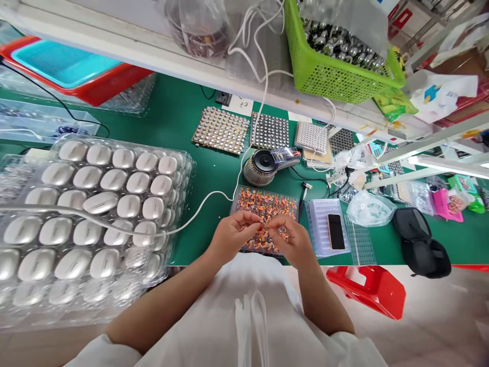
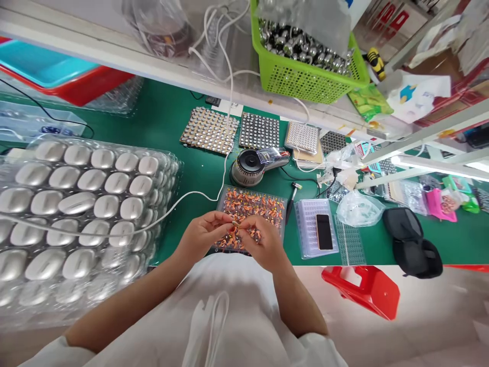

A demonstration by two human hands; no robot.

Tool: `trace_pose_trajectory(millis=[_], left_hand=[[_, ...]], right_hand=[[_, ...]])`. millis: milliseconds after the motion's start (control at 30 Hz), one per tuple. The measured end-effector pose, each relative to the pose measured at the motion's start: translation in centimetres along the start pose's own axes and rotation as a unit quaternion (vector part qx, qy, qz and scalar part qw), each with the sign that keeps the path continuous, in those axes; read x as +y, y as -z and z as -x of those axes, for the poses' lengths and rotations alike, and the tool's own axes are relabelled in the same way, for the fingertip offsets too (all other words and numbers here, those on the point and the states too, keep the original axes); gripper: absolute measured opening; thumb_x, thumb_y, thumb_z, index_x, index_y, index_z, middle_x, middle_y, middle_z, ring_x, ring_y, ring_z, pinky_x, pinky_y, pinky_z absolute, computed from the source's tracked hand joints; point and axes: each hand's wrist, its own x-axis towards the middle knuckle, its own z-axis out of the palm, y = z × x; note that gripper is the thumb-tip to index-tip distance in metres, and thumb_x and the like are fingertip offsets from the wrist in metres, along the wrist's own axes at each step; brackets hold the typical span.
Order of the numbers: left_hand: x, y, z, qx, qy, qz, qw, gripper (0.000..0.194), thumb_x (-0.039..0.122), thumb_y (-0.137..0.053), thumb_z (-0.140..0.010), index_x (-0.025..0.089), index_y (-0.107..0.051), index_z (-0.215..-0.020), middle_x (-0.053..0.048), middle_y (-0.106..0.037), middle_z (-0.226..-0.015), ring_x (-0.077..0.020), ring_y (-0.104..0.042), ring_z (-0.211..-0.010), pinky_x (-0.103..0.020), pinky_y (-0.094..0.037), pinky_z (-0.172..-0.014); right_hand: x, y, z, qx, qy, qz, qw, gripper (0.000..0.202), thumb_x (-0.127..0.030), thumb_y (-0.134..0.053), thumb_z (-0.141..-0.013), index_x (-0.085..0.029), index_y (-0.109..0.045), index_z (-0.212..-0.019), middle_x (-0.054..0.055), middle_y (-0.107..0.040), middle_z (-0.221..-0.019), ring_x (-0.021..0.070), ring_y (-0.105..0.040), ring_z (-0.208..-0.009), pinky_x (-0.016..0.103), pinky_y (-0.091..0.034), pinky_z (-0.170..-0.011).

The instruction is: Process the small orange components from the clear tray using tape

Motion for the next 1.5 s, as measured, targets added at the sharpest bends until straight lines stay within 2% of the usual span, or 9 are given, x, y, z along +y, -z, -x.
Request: trace_pose_trajectory(millis=[133, 233, 367, 467, 800, 1167, 1500], left_hand=[[-0.1, -0.1, 0.3, 0.023, -0.056, -0.073, 0.995, 0.016, 0.029, -0.065, -0.075, 0.016, -0.068, -0.084, -0.004, -0.07, -0.077, -0.0156, -0.065, -0.072, -0.023, -0.05, -0.064], [0.3, 0.0, 0.4, 0.038, -0.096, -0.132, 0.986, 0.014, 0.026, -0.063, -0.077, 0.017, -0.07, -0.085, -0.003, -0.07, -0.078, -0.0154, -0.065, -0.073, -0.023, -0.051, -0.067], [0.7, -0.1, 0.6, 0.048, -0.133, -0.185, 0.973, 0.014, 0.025, -0.062, -0.078, 0.017, -0.071, -0.086, -0.003, -0.07, -0.08, -0.0146, -0.064, -0.072, -0.022, -0.05, -0.064], [0.6, -0.1, 0.5, 0.045, -0.164, -0.209, 0.963, 0.014, 0.024, -0.062, -0.079, 0.019, -0.071, -0.089, -0.002, -0.069, -0.079, -0.0146, -0.064, -0.074, -0.023, -0.051, -0.068], [-0.2, 0.2, 0.2, 0.016, -0.238, -0.226, 0.944, 0.017, 0.023, -0.057, -0.084, 0.021, -0.07, -0.094, -0.004, -0.071, -0.084, -0.0171, -0.063, -0.082, -0.027, -0.051, -0.074], [-0.8, -0.1, -0.1, 0.04, -0.319, -0.279, 0.905, 0.014, 0.019, -0.054, -0.086, 0.02, -0.067, -0.091, -0.004, -0.07, -0.083, -0.0166, -0.062, -0.081, -0.03, -0.051, -0.077], [-1.4, 0.0, -0.6, 0.036, -0.37, -0.271, 0.888, 0.013, 0.015, -0.054, -0.085, 0.02, -0.064, -0.092, -0.004, -0.07, -0.082, -0.0156, -0.062, -0.079, -0.029, -0.051, -0.075]], right_hand=[[-0.5, 0.3, -0.4, -0.01, 0.028, 0.025, 0.999, 0.005, -0.021, -0.053, -0.086, -0.022, -0.056, -0.089, 0.003, -0.06, -0.087, 0.0159, -0.056, -0.079, 0.029, -0.045, -0.072], [-0.6, 0.3, -0.6, -0.028, 0.036, 0.049, 0.998, 0.004, -0.021, -0.053, -0.086, -0.021, -0.057, -0.086, 0.001, -0.057, -0.079, 0.0143, -0.052, -0.071, 0.028, -0.042, -0.066], [-0.6, 0.0, -1.0, -0.047, 0.019, 0.078, 0.996, 0.008, -0.027, -0.054, -0.087, -0.021, -0.057, -0.082, 0.001, -0.055, -0.074, 0.0133, -0.049, -0.063, 0.027, -0.039, -0.06], [-0.6, -0.2, -1.2, -0.052, 0.002, 0.086, 0.995, 0.011, -0.028, -0.053, -0.088, -0.021, -0.056, -0.081, 0.001, -0.056, -0.072, 0.0129, -0.048, -0.061, 0.027, -0.038, -0.057], [-0.5, -0.3, -1.8, -0.05, -0.001, 0.124, 0.991, 0.011, -0.027, -0.052, -0.087, -0.021, -0.056, -0.079, -0.001, -0.053, -0.067, 0.0123, -0.046, -0.059, 0.025, -0.034, -0.055], [-0.5, -0.3, -2.1, -0.05, -0.023, 0.126, 0.991, 0.011, -0.024, -0.051, -0.085, -0.02, -0.055, -0.075, -0.002, -0.051, -0.065, 0.0117, -0.043, -0.057, 0.025, -0.033, -0.054], [-0.1, -0.3, -2.4, -0.06, -0.078, 0.067, 0.993, 0.014, -0.027, -0.053, -0.084, -0.02, -0.055, -0.072, -0.003, -0.049, -0.059, 0.0103, -0.041, -0.052, 0.024, -0.031, -0.049]])
